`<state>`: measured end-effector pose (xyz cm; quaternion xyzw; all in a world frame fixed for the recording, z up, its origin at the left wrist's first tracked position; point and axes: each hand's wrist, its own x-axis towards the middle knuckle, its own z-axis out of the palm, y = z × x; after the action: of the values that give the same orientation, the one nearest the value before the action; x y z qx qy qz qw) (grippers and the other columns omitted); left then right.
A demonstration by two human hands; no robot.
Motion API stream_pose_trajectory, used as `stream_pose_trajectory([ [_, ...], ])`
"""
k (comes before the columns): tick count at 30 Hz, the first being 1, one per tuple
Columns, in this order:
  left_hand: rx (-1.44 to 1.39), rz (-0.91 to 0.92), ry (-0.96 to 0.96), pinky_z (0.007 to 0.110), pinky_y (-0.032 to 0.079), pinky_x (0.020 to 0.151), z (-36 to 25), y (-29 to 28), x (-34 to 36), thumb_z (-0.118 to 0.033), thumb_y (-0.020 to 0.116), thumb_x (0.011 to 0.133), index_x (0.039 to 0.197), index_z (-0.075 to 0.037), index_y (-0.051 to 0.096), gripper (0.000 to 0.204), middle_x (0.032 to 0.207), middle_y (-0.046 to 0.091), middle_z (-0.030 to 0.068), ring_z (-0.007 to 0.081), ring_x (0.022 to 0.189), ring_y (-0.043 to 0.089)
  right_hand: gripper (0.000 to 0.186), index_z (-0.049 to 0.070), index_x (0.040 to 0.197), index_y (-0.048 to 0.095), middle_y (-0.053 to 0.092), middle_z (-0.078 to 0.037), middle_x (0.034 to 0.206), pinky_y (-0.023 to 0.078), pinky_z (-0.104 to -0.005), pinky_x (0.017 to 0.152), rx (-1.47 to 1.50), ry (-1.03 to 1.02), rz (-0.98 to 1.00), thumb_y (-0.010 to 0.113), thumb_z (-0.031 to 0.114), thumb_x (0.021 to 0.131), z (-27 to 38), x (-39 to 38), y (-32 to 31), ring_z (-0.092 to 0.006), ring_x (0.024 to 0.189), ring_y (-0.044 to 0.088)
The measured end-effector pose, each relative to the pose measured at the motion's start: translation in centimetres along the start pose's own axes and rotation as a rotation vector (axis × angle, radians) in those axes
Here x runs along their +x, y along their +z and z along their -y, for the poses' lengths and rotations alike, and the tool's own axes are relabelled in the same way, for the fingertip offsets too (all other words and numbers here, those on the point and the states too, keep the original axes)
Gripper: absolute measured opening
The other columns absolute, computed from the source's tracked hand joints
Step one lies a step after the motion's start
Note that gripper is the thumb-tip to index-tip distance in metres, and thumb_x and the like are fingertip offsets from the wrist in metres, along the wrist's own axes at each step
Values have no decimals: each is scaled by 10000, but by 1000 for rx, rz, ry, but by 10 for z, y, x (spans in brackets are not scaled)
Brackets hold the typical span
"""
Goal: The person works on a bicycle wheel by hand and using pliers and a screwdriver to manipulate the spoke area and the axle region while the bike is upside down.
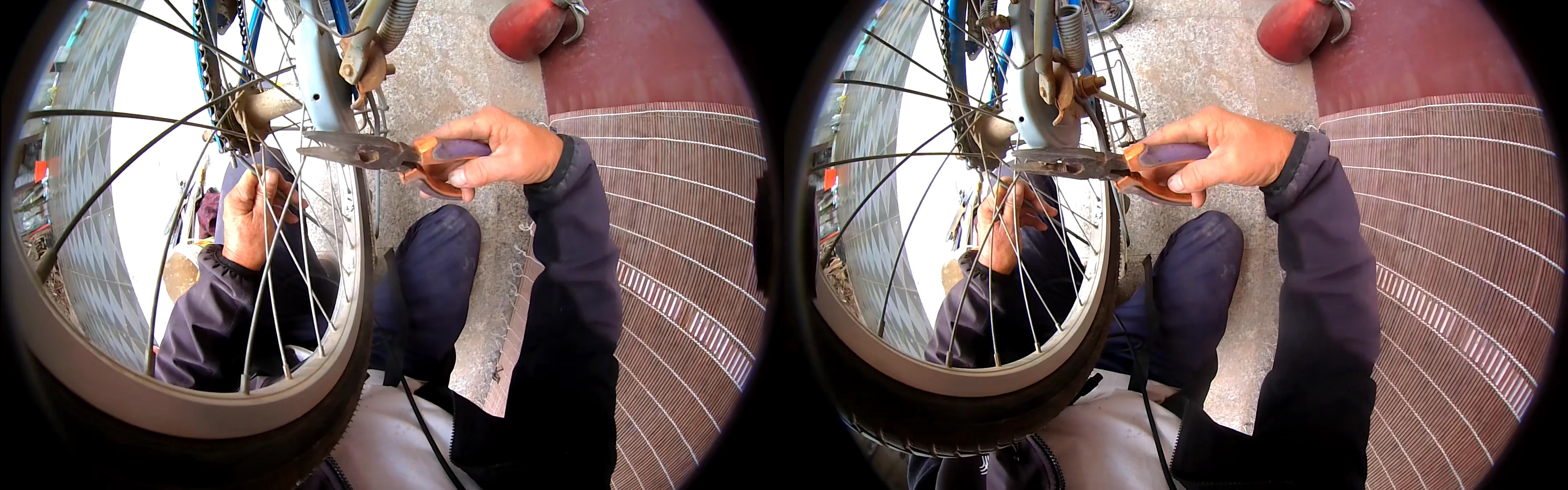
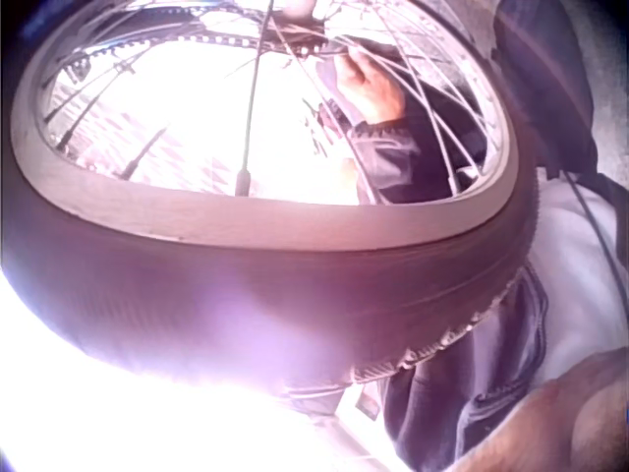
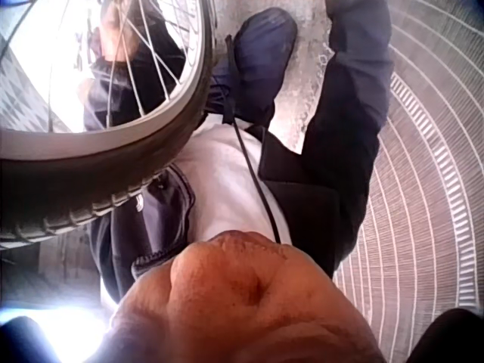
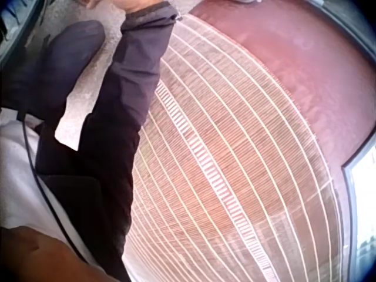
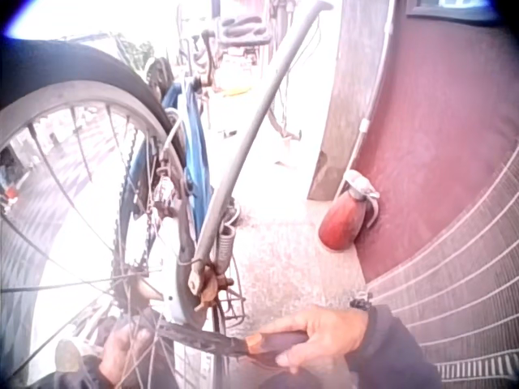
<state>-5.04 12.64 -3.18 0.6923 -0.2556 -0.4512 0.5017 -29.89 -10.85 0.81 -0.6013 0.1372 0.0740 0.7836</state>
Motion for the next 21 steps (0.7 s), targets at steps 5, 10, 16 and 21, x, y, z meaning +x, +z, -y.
stream_pose_trajectory([
  [5, 10, -23, 0, 215, 479, 516, -1, 3, -1, -246, 480, 1006, 953, -38, 529, 221, 766, 614, 60, 148, 675, 653, 461, -51, 1232, 580, 675, -95, 988, 519, -246, 662, -45, 24, 30, 654, 130, 815, 5, 1, -5, -112, 760, 601],
  [10, 10, 9, 36, 217, 483, 518, 5, 3, 3, -245, 476, 1007, 946, -29, 531, 231, 772, 618, 68, 153, 676, 658, 455, -35, 1227, 591, 673, -83, 966, 502, -257, 695, -100, -37, 19, 667, 130, 810, 1, 0, -5, -113, 746, 591],
  [16, 3, -27, -4, 216, 481, 517, 0, 1, -2, -243, 477, 1007, 940, -41, 531, 219, 764, 616, 61, 159, 681, 664, 458, -31, 1229, 592, 672, -89, 984, 495, -255, 732, -205, -104, 6, 679, 83, 794, 7, 5, -11, -115, 811, 598],
  [21, -37, 0, 11, 210, 478, 509, 3, 0, -1, -257, 476, 1008, 936, -56, 536, 222, 743, 615, 52, 124, 640, 639, 439, -34, 1231, 588, 671, -133, 1072, 498, -270, 771, -133, -53, 117, 659, 51, 806, 9, 4, -15, -157, 904, 620],
])
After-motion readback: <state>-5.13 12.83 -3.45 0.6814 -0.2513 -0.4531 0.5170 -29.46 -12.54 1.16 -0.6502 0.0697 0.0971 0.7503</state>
